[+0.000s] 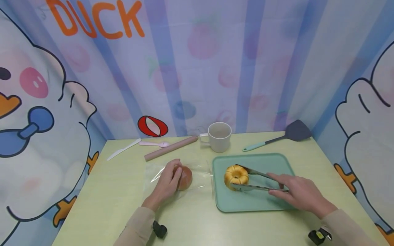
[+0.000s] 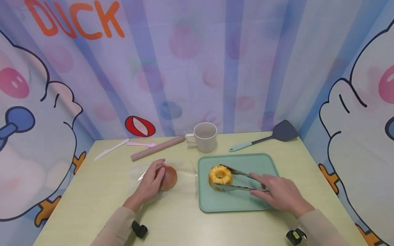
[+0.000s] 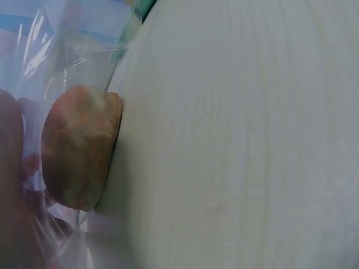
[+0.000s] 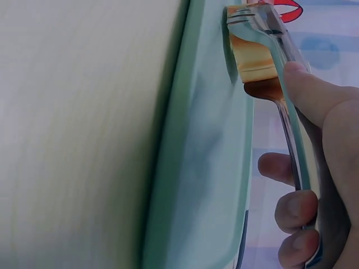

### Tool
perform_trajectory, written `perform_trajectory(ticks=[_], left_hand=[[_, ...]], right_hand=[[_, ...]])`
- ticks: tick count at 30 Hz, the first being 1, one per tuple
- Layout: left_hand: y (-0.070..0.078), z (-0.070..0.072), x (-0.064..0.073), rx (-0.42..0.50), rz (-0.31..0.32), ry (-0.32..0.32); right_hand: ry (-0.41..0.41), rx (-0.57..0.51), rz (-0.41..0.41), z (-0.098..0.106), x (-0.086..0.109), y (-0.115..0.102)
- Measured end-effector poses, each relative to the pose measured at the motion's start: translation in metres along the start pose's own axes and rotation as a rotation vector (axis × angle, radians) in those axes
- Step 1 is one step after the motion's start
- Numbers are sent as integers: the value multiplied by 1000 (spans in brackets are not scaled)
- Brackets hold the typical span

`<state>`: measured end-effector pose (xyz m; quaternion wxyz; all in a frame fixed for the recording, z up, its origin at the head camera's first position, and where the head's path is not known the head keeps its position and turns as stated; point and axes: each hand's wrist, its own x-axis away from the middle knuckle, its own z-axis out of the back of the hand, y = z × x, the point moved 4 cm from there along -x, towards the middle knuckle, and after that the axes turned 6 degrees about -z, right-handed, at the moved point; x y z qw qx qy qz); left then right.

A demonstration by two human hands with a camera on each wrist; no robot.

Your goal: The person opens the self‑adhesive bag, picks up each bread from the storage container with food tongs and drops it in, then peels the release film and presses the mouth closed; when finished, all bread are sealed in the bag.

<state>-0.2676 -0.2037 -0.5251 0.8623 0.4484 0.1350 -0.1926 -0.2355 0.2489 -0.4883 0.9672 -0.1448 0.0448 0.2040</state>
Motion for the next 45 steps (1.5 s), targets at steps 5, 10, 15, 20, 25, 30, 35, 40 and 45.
perform_trajectory(ticks=[5, 10, 15, 20, 25, 30, 35, 40, 45], left_hand=[[0, -1, -1, 1, -16, 7], [2, 1, -2, -20, -75, 38], [3, 2, -2, -31, -71, 37], [2, 0, -3, -25, -43, 15], [3, -1, -3, -28, -26, 15], [4, -1, -3, -41, -30, 17], [5, -1, -2, -44, -29, 15], [5, -1, -2, -48, -55, 21], [4, -2, -2, -33, -68, 7]], right_hand=[[31, 9, 19, 3, -12, -10], [77, -8, 70, 7, -28, -25], [76, -49, 128, 7, -44, -44], [65, -56, 166, 7, -51, -59], [59, -47, 207, 5, -53, -65], [38, -49, 243, 4, -55, -69], [41, -44, 267, 6, -55, -70], [8, -23, 285, 4, -58, -72], [-54, 7, 252, -2, -62, -77]])
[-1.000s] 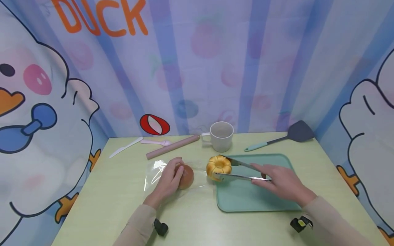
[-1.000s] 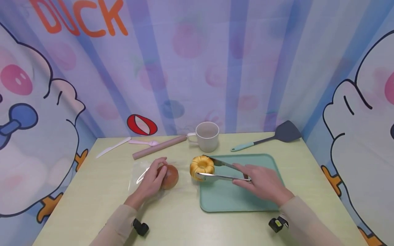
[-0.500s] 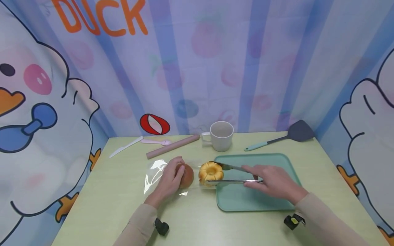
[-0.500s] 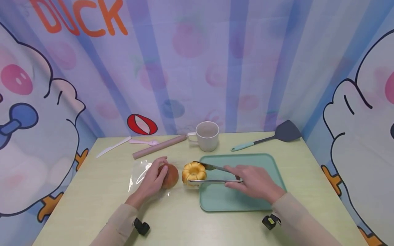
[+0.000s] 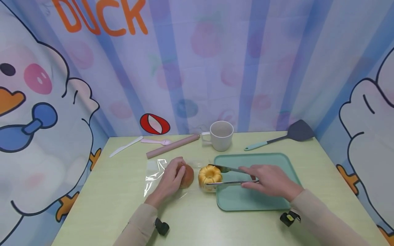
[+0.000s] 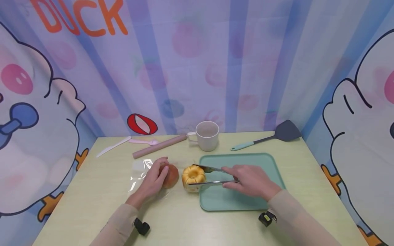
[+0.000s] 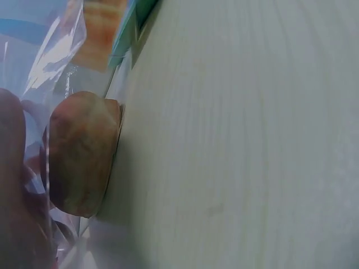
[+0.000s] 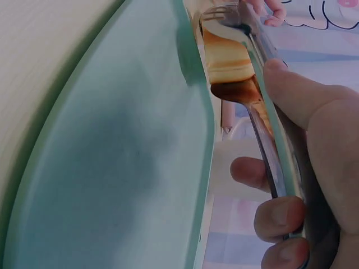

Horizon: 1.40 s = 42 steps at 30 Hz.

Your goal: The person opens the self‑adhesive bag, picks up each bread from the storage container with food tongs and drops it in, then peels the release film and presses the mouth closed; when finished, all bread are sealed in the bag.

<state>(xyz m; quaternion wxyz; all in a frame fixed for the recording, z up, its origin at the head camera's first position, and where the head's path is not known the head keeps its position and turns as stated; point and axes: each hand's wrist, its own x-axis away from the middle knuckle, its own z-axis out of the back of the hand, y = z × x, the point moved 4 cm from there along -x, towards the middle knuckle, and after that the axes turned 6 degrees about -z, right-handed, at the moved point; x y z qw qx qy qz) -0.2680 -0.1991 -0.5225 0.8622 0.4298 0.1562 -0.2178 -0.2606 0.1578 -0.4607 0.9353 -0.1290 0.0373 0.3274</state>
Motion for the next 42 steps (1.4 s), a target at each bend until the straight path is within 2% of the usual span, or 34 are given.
perform_trajectory(ticks=[4, 11, 25, 31, 36, 42], left_hand=[[1, -1, 0, -1, 1, -15], [2, -4, 1, -39, 61, -45], [2, -3, 0, -49, 42, -28], [0, -4, 2, -44, 40, -17], [-1, -4, 3, -28, 33, -4], [-1, -4, 5, -41, 56, -6]], right_hand=[[-13, 16, -33, -3, -6, -3], [38, 52, -47, -6, -13, -13], [47, 67, -22, -18, -18, -23], [15, 41, -54, -22, -16, -23], [18, 14, -66, -19, -13, -20], [16, -28, -94, -14, -5, -12]])
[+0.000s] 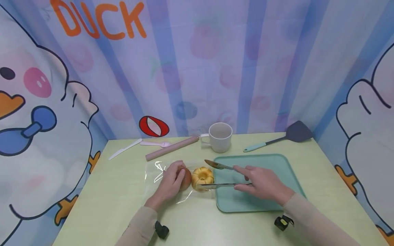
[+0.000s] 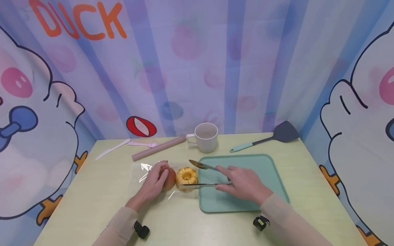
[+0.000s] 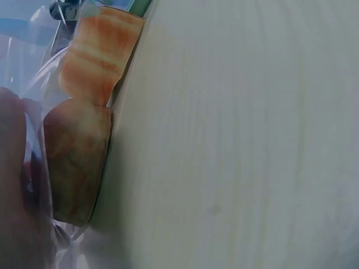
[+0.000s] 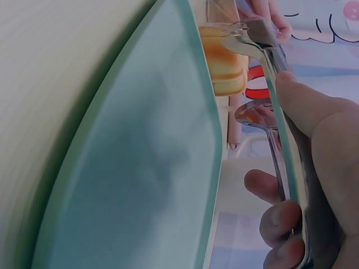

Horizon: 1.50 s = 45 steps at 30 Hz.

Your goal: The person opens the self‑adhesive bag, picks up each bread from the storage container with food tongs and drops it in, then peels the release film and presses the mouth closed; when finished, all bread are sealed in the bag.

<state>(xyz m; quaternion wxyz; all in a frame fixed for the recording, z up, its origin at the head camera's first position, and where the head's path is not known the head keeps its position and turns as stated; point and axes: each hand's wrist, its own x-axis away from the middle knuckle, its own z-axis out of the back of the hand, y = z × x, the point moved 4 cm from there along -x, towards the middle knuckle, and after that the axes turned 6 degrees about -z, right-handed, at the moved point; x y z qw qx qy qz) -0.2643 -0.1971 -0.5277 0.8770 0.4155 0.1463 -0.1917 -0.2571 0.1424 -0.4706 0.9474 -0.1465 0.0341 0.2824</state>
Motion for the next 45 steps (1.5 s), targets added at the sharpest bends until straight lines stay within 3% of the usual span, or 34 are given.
perform_trajectory(ticks=[19, 28, 38, 45], left_hand=[[-1, -2, 3, 1, -24, 18], [-1, -3, 2, 2, -42, 9], [0, -2, -2, -14, -97, 20], [0, -1, -2, -14, -73, 26]], right_hand=[[148, -140, -121, 12, 35, 39], [122, -281, -282, 14, 59, 61], [189, -199, -432, 25, 94, 91], [211, -179, -516, 31, 115, 114]])
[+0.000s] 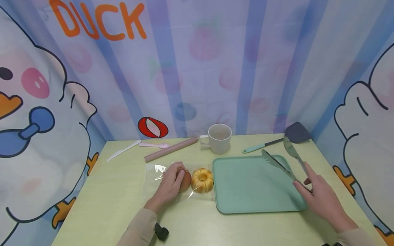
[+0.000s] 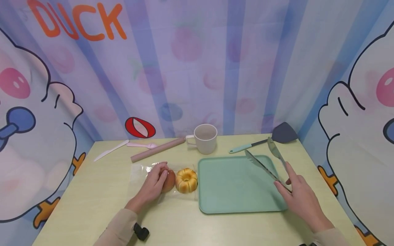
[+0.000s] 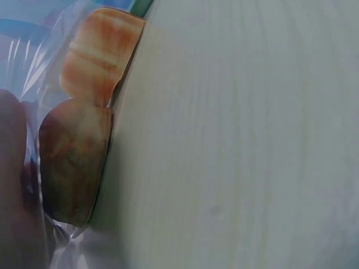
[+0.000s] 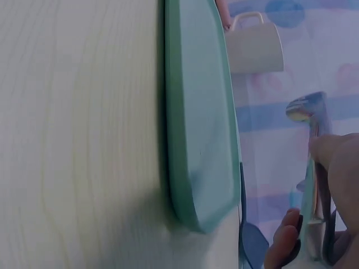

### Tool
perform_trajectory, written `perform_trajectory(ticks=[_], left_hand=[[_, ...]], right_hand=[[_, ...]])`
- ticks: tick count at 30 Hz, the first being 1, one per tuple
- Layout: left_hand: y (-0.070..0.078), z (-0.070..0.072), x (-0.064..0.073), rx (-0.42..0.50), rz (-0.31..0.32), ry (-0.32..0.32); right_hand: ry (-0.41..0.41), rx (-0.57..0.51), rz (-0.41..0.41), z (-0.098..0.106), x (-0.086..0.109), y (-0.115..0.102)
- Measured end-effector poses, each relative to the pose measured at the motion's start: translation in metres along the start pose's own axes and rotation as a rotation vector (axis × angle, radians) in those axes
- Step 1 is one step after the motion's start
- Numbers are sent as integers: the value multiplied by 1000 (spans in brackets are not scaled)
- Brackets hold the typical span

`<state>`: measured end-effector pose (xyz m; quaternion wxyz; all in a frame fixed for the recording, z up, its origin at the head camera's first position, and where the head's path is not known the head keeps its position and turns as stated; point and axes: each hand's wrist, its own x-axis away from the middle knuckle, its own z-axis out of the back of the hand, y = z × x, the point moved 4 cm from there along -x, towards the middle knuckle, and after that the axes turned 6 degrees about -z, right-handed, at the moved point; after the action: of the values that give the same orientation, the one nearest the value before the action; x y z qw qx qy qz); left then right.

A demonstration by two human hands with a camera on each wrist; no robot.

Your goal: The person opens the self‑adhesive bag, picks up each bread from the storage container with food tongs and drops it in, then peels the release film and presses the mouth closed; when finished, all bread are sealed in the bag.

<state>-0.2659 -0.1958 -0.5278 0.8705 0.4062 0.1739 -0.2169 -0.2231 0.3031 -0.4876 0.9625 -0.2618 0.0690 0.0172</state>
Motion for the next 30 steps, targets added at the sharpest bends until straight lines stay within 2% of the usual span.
perform_trajectory(ticks=[4, 7, 11, 13, 18, 23, 30], left_hand=[[0, 1, 1, -2, 29, -4], [-1, 0, 3, 3, 26, 6], [-10, -3, 4, 5, -86, 64], [-10, -3, 4, -7, -111, 73], [0, 1, 1, -24, -69, 46], [-2, 0, 1, -31, -101, 68], [-2, 0, -1, -2, 1, 11]], right_hand=[[31, -23, -36, 7, 3, 17], [66, -45, -39, 12, 4, 29], [113, -24, -61, 16, 5, 42], [115, 3, -91, 16, 5, 47], [46, 56, -188, 14, 6, 60], [1, 55, -190, 7, 7, 71], [-42, 33, -214, 1, 6, 75]])
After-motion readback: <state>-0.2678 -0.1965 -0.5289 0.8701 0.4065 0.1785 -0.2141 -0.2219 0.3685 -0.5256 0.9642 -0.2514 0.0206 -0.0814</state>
